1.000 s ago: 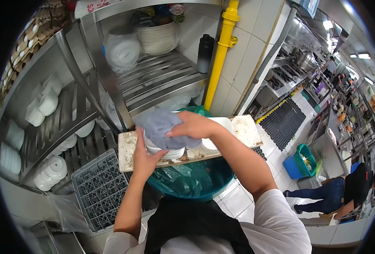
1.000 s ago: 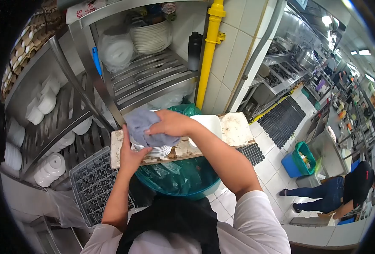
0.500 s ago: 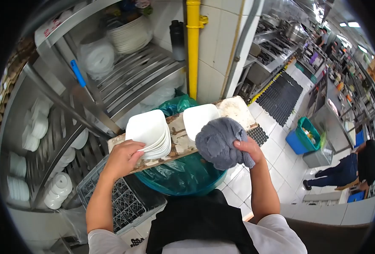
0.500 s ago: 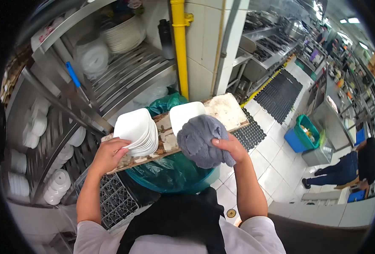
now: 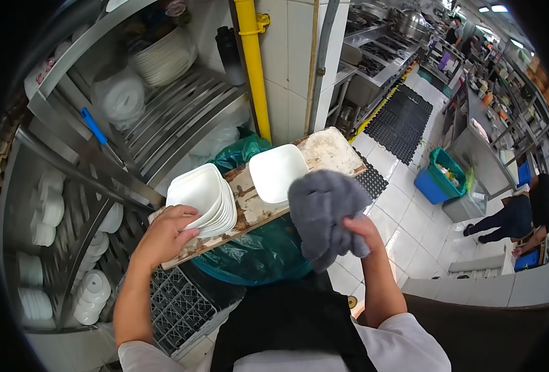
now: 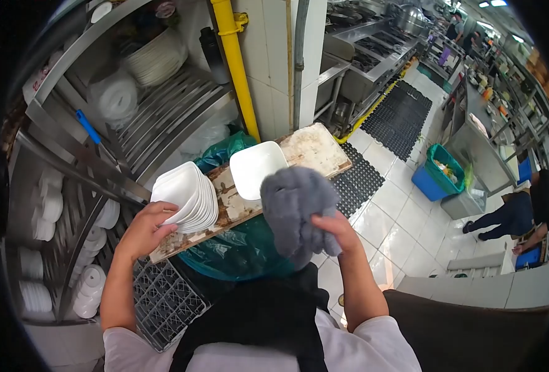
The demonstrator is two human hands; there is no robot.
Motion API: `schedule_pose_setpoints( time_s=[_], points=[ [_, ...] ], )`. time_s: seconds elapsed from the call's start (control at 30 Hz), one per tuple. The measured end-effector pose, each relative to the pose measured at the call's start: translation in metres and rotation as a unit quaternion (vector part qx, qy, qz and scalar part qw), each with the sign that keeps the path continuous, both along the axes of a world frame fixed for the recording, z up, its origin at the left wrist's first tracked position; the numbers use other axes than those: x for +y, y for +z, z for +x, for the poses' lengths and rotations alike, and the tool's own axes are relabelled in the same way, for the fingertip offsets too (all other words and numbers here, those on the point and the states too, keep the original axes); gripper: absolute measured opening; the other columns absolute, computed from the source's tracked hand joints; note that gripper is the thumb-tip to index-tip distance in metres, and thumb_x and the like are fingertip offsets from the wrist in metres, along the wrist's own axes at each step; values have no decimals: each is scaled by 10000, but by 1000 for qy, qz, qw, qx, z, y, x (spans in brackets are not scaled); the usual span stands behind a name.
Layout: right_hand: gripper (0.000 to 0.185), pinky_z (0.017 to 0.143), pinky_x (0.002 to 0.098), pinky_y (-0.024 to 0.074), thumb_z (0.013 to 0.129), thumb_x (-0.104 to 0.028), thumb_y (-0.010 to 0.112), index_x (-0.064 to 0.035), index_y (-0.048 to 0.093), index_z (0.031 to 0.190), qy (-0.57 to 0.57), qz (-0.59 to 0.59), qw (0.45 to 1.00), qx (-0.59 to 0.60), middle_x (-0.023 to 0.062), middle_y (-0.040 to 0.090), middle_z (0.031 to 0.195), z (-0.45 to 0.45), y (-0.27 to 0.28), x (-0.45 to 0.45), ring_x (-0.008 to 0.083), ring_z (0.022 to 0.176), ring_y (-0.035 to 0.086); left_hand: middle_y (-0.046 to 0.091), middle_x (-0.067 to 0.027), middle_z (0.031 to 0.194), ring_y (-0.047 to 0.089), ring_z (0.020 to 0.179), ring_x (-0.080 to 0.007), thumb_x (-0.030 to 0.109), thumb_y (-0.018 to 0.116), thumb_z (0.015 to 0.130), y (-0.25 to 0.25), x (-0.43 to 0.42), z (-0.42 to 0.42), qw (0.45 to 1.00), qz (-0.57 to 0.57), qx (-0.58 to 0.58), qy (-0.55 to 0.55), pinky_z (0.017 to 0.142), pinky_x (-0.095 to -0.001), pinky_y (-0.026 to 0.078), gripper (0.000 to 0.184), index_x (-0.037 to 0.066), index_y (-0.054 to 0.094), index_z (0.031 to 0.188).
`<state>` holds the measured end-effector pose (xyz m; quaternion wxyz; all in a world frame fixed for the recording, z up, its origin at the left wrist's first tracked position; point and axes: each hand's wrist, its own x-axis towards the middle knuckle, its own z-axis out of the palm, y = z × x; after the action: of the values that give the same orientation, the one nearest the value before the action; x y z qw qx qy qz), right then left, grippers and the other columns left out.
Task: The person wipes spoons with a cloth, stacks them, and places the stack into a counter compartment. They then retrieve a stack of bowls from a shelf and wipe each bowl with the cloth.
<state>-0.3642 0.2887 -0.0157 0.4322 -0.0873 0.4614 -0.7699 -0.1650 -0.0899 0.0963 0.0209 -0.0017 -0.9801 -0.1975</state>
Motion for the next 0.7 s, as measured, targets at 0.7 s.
schedule_pose_setpoints(
  time_s=[0.7],
  points=[
    [611,956,328,476,881,-285,701,24,470,1354,-49,-82,961,260,155,584,1268,17,111,-167,244,1115,606,684,-19,970,592,903,-92,159,653,940,-29,119,-15,803,556,209,41,811,-258,467,253,-31,667,1108]
  ],
)
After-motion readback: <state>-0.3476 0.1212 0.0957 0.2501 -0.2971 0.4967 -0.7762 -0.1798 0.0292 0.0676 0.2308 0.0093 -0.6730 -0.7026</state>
